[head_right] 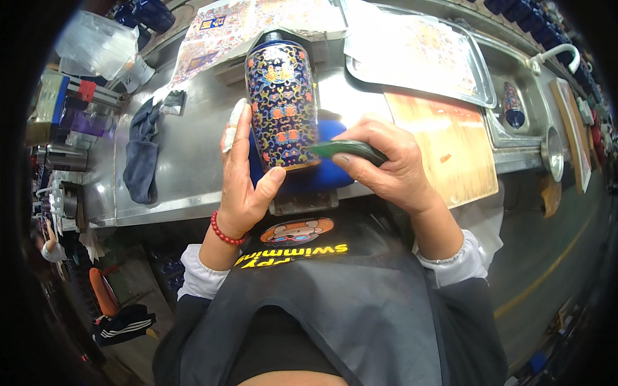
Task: The person smooths a decorative label on a blue cylindrical container using a green sponge, then cuts a sheet of patterned labels with scissors and applies another label to a second container. The person handles the containers and label sheets on a stainless steel workbench.
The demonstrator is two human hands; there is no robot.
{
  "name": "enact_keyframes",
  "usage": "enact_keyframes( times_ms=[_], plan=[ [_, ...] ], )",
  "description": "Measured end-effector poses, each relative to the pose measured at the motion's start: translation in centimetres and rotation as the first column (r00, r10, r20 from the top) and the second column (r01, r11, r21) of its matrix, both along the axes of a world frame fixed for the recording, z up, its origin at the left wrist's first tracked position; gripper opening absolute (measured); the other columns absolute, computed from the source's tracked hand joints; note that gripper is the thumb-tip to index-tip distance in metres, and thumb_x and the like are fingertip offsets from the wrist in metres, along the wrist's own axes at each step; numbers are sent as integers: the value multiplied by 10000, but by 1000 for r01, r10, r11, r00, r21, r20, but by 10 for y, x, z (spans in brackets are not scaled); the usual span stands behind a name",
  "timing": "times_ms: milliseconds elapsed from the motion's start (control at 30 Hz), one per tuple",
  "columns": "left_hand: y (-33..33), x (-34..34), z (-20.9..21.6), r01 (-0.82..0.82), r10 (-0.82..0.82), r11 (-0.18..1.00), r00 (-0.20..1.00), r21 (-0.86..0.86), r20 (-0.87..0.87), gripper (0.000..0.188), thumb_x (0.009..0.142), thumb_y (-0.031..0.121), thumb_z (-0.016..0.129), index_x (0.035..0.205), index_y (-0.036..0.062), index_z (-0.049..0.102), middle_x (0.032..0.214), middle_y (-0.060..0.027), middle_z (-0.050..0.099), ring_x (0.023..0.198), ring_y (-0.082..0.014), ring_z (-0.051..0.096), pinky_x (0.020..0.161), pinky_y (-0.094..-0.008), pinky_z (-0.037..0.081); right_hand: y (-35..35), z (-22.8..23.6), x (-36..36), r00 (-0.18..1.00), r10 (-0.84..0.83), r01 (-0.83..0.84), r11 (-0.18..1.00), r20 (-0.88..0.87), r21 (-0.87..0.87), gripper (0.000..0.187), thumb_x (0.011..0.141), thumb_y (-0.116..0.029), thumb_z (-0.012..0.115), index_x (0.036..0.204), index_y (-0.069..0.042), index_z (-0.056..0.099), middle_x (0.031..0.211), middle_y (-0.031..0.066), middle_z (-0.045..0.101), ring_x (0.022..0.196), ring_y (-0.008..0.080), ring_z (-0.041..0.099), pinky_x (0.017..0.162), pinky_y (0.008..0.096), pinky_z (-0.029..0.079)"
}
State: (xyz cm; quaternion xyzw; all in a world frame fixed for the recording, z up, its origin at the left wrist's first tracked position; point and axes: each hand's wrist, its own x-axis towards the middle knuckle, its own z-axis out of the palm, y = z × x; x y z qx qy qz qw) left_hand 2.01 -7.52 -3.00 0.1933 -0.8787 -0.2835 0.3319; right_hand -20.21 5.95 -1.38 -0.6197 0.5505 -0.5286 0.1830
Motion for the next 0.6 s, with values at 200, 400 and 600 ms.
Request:
enact_keyframes(
  times_ms=[200,400,600],
  plan=[
    [7,-7,-1,-64,64,997,998,31,-8,899,828,284,659,1495,-113,204,1437,-267,449,1374,-375,355,1176,-534,72,-3,-5,7,1000,-11,11,1000,-16,12,217,761,4,773,960,19,688,820,99,619,733,177,585,646,279,440],
    [2,1,-6,28,-25,996,999,82,-42,1012,824,449,700,1504,-98,187,1419,-256,460,1388,-403,327,1150,-585,77,-13,10,17,861,11,-111,980,-509,-167,365,661,-42,754,1020,-78,697,841,59,579,758,260,558,697,387,441],
    [-2,6,0,-208,278,931,937,-301,210,1022,737,589,744,1448,-54,387,1374,-230,509,1403,-446,254,1113,-670,25,-30,20,12,951,-49,37,998,-305,-45,332,681,-73,775,1005,-95,706,833,47,574,732,224,552,692,358,421]
  ],
)
